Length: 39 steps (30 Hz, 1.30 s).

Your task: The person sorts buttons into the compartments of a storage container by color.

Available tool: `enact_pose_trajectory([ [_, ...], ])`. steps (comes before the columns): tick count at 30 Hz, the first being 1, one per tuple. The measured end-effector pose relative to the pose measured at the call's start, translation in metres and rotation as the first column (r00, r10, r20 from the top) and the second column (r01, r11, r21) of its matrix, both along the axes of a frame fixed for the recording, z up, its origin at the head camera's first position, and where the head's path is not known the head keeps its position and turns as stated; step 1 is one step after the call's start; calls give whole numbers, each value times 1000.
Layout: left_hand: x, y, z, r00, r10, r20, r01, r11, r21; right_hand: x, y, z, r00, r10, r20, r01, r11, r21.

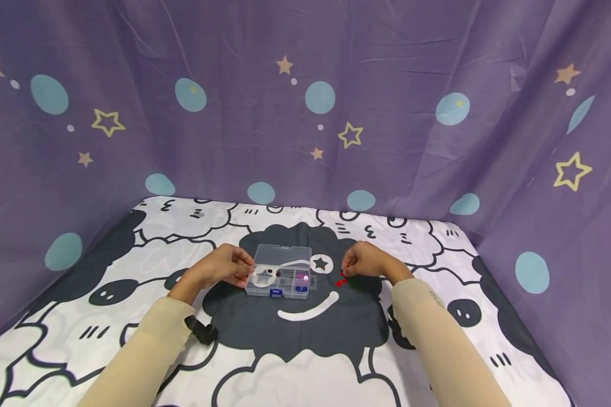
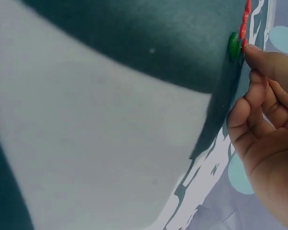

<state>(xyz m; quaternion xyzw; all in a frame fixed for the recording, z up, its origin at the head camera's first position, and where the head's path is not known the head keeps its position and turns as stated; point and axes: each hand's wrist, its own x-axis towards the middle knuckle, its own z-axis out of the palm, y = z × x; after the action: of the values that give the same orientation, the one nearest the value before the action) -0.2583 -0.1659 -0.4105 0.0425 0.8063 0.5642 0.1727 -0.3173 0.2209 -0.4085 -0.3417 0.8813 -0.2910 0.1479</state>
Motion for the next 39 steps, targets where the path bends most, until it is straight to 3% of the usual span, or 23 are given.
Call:
enact_pose_trajectory([
  [12, -1, -1, 2, 1000, -4, 0, 4, 1000, -1, -4, -3, -4, 1000, -4, 7, 4, 999, 36],
  [26, -1, -1, 1, 1000, -1, -2, 1, 1000, -14, -1, -9, 3, 1000, -11, 23, 7, 985, 171],
  [39, 0, 0, 1, 1000, -2, -10, 2, 1000, -15, 1, -1, -3, 1000, -15, 3, 15, 991, 134],
])
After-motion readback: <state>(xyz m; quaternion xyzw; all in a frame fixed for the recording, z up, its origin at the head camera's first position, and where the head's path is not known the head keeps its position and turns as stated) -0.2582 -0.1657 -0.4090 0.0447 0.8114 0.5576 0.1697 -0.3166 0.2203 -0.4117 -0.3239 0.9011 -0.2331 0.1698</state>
